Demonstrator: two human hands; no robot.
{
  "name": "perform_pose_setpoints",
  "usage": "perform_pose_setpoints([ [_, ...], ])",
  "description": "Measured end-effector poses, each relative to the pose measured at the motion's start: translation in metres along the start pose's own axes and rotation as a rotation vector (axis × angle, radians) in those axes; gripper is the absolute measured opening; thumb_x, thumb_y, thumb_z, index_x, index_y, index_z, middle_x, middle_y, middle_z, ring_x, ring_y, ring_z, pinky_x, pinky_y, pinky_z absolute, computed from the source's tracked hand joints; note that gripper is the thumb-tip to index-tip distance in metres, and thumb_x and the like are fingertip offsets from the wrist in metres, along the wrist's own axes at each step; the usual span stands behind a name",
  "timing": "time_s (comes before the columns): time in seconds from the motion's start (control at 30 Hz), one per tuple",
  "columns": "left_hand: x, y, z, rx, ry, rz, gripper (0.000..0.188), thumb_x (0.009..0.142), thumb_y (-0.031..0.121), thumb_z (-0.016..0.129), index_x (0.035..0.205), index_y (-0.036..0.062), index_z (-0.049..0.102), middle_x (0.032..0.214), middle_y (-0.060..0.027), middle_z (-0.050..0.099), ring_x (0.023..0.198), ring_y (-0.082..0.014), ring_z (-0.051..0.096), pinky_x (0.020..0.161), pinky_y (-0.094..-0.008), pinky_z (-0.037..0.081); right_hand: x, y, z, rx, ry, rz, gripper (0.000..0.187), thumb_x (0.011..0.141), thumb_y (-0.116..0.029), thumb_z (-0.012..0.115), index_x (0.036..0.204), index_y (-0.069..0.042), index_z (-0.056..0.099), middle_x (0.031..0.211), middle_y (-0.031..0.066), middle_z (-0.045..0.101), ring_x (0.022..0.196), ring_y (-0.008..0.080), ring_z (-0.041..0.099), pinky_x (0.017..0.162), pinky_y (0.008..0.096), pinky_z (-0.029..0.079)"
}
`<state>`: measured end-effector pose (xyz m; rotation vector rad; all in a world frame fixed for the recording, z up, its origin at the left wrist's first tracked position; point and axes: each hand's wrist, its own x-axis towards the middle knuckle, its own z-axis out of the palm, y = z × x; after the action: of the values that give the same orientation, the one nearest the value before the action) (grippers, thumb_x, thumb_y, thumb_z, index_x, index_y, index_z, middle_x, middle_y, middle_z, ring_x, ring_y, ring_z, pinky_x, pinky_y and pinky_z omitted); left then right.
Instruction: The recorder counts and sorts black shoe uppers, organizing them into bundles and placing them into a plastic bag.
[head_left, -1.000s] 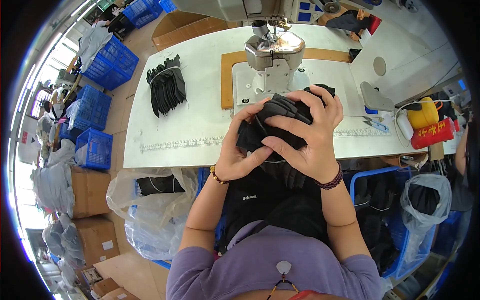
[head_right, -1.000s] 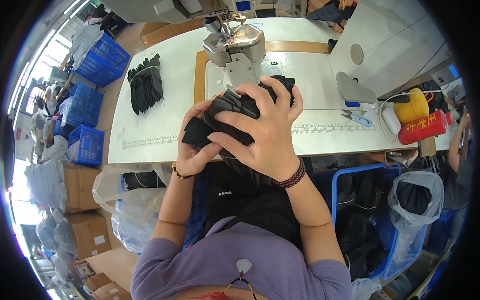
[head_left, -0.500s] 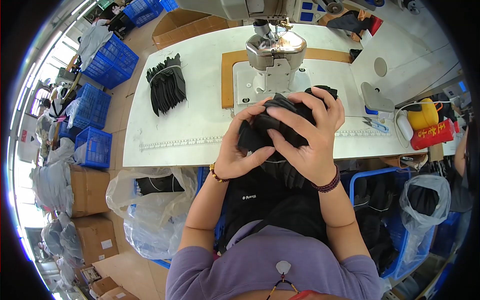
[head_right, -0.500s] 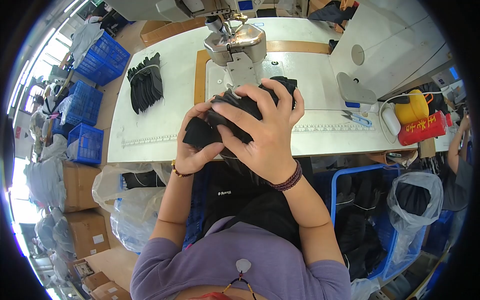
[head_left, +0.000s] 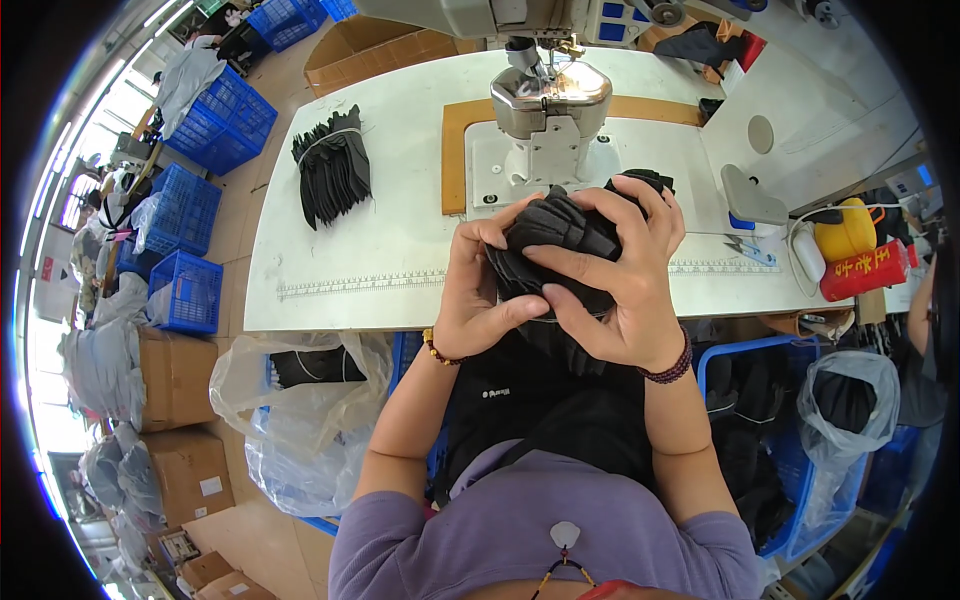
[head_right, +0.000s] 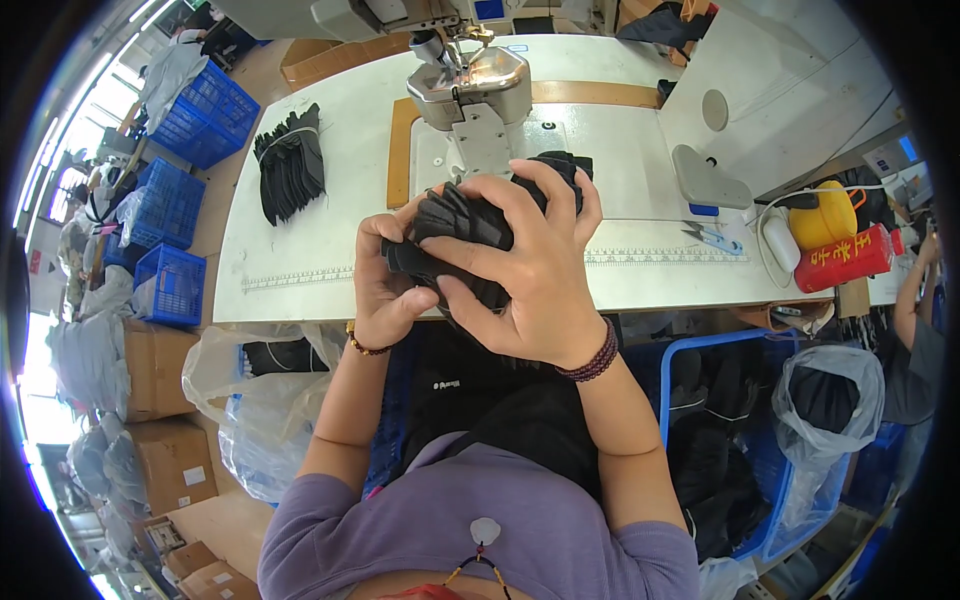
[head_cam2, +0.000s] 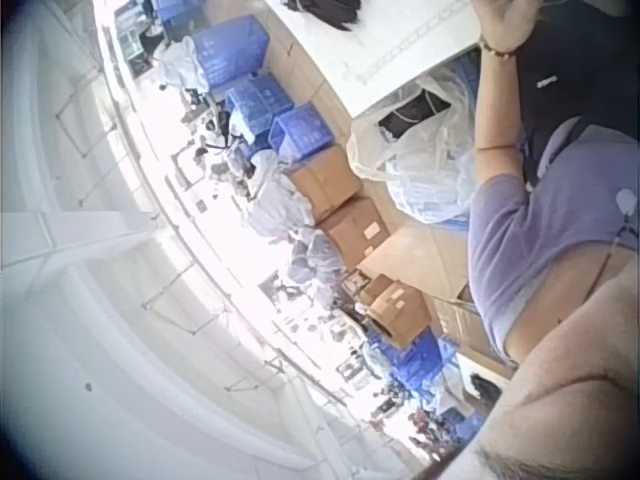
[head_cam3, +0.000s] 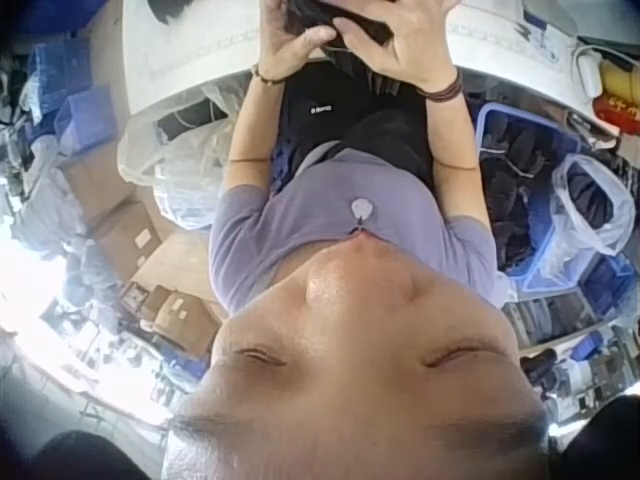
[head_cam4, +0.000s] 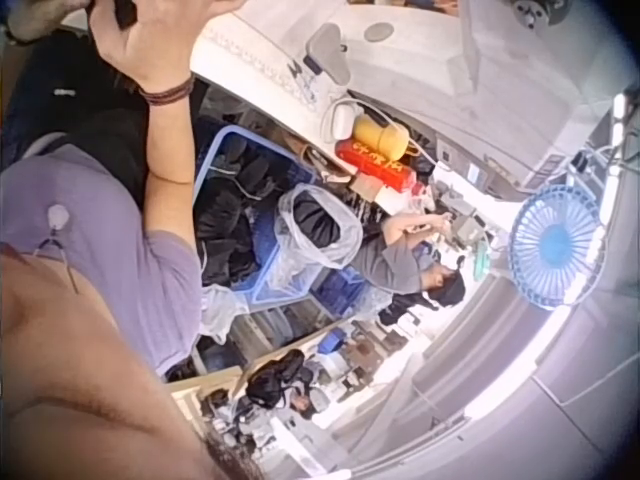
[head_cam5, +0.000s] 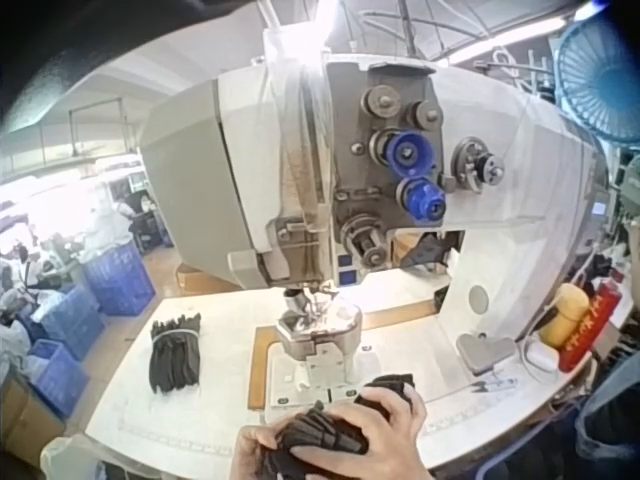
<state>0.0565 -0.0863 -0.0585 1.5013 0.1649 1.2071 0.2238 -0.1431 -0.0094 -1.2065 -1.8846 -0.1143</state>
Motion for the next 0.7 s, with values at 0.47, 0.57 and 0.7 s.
perform_pose_setpoints([
  [0.47,0.0019,-0.0015,0.0002,0.077,-0.016,0.013,0.069,0.062,0.011,0.085,0.106,0.0109,0.032,0.140,-0.0223,0.032,0.128,-0.0243,0.036,0.102,-0.0368,0.033,-0.0019,0.0057,0.0039,0.016,0.049,0.009,0.017,0.069,-0.029,0.072,0.085,-0.025,0.074,0.116,0.0022,0.053,0.117,0.0303,0.037,0.100,0.0530,0.012],
  [0.57,0.0013,-0.0027,0.0008,0.033,0.000,0.003,0.070,0.062,0.010,0.085,0.108,0.0107,0.032,0.140,-0.0217,0.032,0.126,-0.0233,0.037,0.102,-0.0359,0.033,-0.0017,0.0053,0.0046,0.015,0.064,0.015,0.016,0.068,-0.027,0.072,0.083,-0.024,0.074,0.114,0.0023,0.054,0.116,0.0303,0.038,0.100,0.0527,0.013],
  [0.7,0.0001,-0.0022,-0.0012,0.004,-0.002,-0.006,0.071,0.063,0.009,0.085,0.110,0.0107,0.032,0.140,-0.0214,0.033,0.125,-0.0226,0.038,0.101,-0.0348,0.033,-0.0007,0.0045,0.0055,0.007,0.069,-0.001,0.016,0.066,-0.027,0.073,0.082,-0.024,0.074,0.113,0.0020,0.054,0.115,0.0302,0.039,0.100,0.0528,0.014],
])
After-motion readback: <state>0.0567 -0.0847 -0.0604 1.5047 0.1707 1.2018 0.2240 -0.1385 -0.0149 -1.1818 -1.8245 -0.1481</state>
